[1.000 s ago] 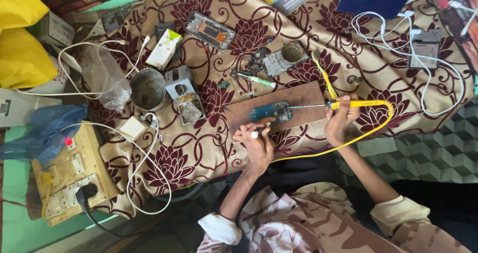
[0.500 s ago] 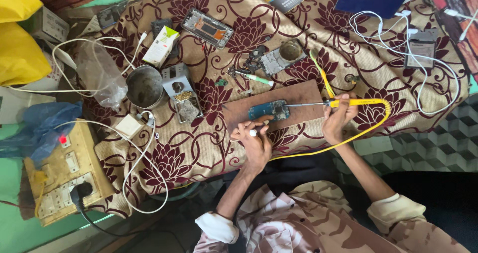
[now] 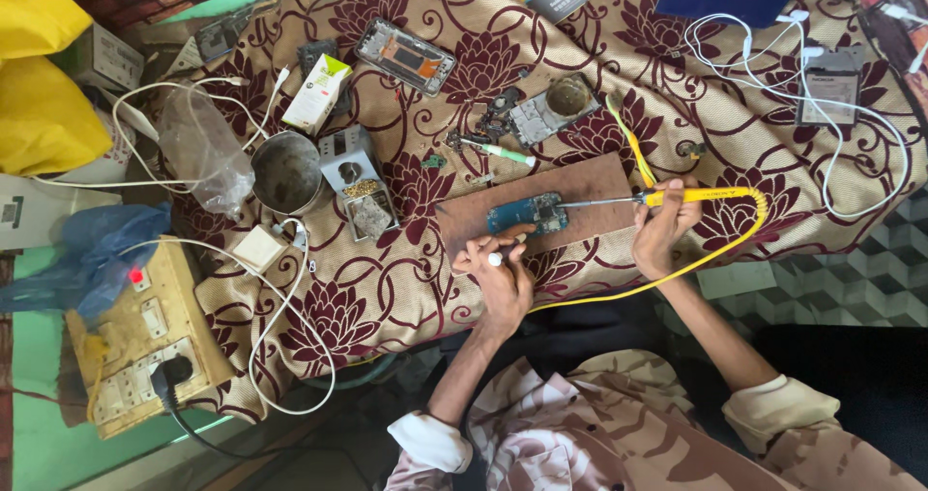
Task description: The person uses a soldering iron to apply heat to a small blue circuit board while feeding solder with the other hand. The work is performed on a wooden board placed on a patterned tablecloth, with various tools and electronic parts nearby.
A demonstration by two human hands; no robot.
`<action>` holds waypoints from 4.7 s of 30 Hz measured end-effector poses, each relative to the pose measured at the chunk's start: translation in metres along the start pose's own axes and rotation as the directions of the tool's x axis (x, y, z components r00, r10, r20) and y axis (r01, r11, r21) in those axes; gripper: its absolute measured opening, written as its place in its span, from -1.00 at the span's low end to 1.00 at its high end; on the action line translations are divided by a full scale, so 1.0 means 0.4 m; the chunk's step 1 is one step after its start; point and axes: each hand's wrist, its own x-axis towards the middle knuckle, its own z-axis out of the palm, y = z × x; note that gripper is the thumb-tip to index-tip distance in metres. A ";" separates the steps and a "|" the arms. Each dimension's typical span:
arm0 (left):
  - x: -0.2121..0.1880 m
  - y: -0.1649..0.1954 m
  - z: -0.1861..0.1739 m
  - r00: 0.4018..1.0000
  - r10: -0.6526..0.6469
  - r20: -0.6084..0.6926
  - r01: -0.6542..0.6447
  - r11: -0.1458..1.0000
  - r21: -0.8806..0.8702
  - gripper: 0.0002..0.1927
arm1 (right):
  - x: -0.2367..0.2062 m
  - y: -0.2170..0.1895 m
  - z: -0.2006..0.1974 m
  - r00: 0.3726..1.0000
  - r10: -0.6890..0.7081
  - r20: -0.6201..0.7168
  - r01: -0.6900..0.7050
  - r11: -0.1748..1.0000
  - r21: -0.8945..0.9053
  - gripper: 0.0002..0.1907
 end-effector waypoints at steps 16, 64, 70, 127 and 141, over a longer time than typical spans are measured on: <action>-0.008 -0.010 0.018 0.998 -0.010 -0.068 0.003 0.995 -0.096 -0.68 | -0.002 0.000 -0.008 0.998 -0.055 -0.001 0.054 0.991 -0.126 -0.75; -0.035 -0.037 0.045 0.994 -0.021 -0.103 0.013 0.997 -0.080 -0.65 | 0.011 0.003 0.000 0.999 -0.006 0.031 0.007 1.000 -0.004 -0.72; -0.038 -0.037 0.041 0.997 -0.017 -0.074 0.015 1.000 -0.026 -0.64 | 0.005 -0.015 0.011 0.999 -0.035 0.013 0.035 0.997 -0.063 -0.73; -0.044 -0.033 0.039 0.998 -0.017 -0.067 0.014 0.999 -0.043 -0.74 | 0.162 -0.156 0.214 0.884 -0.232 0.406 0.446 0.679 -0.583 -0.84; -0.028 -0.020 0.026 0.998 0.003 -0.058 -0.006 0.999 -0.054 -0.71 | 0.227 -0.103 0.247 0.697 -0.377 0.610 0.717 0.403 -0.570 -0.83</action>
